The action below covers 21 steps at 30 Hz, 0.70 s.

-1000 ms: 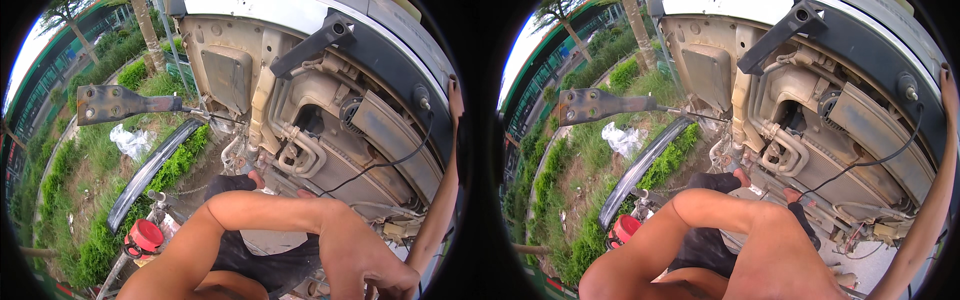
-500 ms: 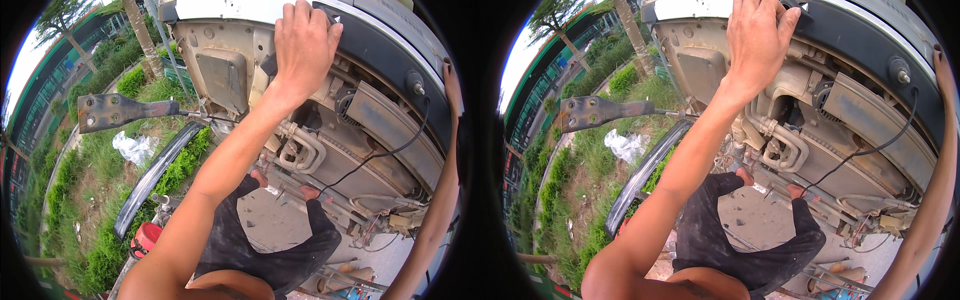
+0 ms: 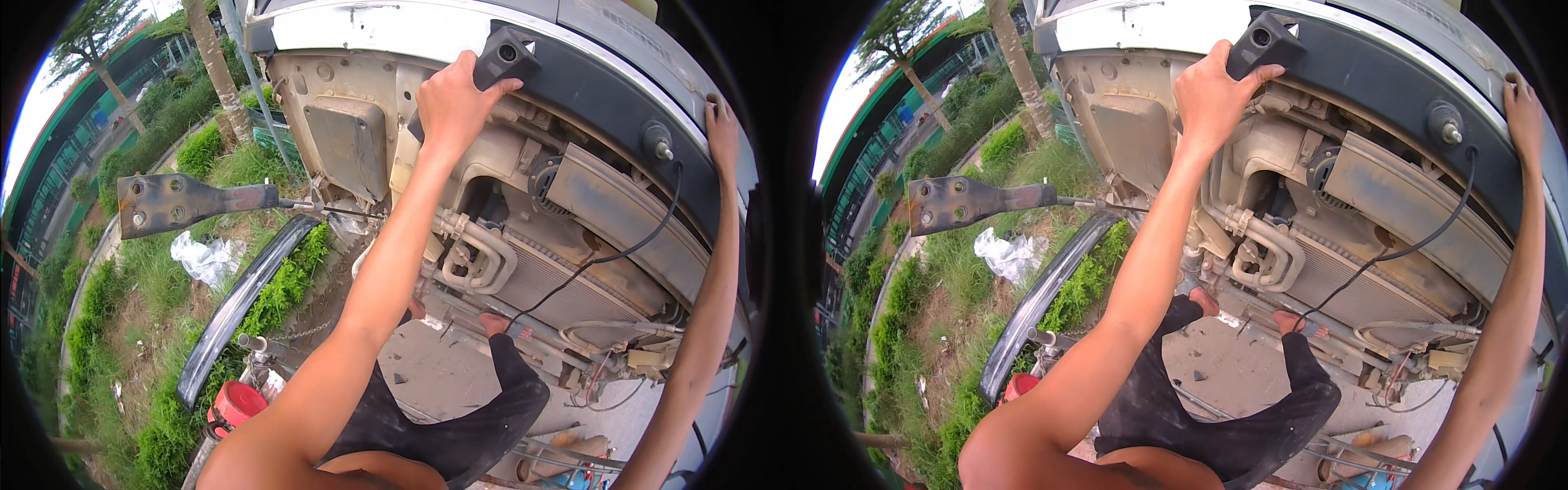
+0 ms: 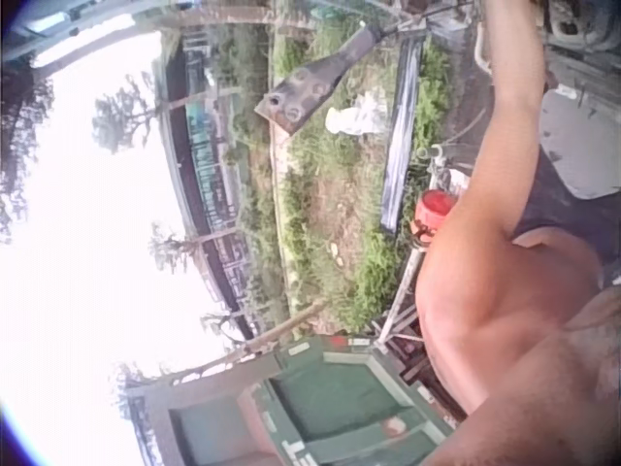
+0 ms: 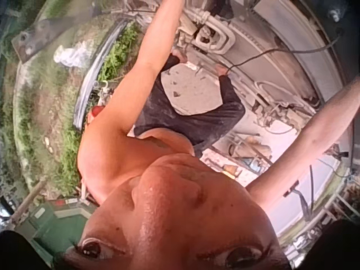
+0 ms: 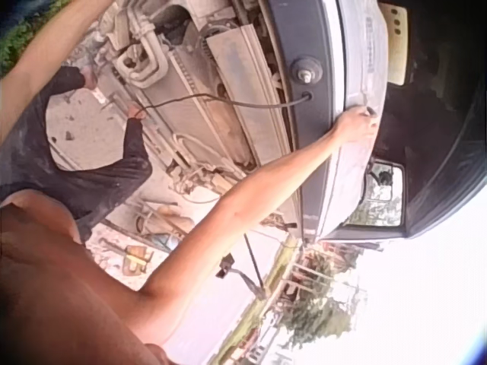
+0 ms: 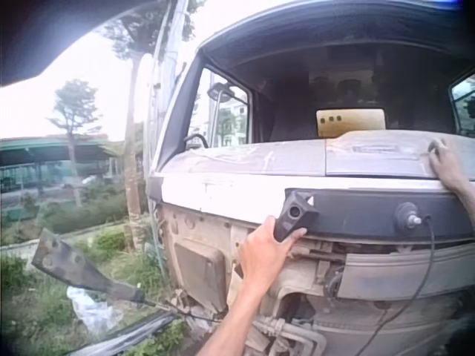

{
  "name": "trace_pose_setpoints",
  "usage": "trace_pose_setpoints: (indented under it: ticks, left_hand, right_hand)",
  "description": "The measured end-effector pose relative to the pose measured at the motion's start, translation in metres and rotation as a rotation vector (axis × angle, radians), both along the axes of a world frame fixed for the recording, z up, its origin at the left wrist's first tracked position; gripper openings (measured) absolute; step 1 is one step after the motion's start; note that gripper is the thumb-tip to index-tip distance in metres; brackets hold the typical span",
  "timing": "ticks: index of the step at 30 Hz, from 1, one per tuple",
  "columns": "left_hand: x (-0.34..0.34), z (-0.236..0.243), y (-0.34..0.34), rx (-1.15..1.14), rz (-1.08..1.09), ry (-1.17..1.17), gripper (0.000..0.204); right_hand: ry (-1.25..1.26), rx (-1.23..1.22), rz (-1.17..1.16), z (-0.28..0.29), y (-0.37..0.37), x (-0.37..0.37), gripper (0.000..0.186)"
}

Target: The person stands on a metal frame at the front of a vehicle with the hood open and adjusts a black plastic trim piece along the top edge of the radiator support. He then attaches a metal chain to the vehicle's frame.

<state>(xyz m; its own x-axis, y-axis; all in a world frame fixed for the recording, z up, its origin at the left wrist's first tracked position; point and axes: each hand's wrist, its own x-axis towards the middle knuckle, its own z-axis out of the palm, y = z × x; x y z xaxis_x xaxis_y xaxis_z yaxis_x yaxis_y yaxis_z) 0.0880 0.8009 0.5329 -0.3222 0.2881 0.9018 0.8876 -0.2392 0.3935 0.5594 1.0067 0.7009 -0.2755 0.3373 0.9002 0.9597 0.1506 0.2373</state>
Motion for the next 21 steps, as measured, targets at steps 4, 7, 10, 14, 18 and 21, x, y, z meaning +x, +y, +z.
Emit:
trace_pose_setpoints:
  ticks: [4,7,10,14,18,21]
  left_hand:
    - [-0.015,0.001,-0.003,-0.070,-0.015,-0.019,0.038]
    - [-0.013,0.002,0.001,-0.022,-0.080,-0.031,0.028]
    - [-0.006,0.000,0.005,0.002,-0.118,-0.051,0.024]
    - [0.003,-0.010,0.012,-0.089,-0.112,-0.029,0.029]
    - [-0.021,-0.013,0.023,-0.149,-0.052,-0.008,0.034]
    - [-0.033,-0.007,0.017,-0.223,0.012,-0.032,0.041]
  right_hand:
    - [0.086,-0.026,0.043,-0.010,-0.032,-0.047,0.030]
    - [0.189,-0.084,0.066,-0.004,-0.051,-0.045,0.032]
    - [0.333,-0.088,0.077,-0.012,-0.080,-0.055,0.037]
    - [0.258,-0.115,0.109,-0.027,-0.112,-0.080,0.034]
    - [0.282,-0.033,0.124,-0.035,-0.114,-0.102,0.033]
    - [0.265,0.296,0.162,-0.050,-0.107,-0.086,0.027]
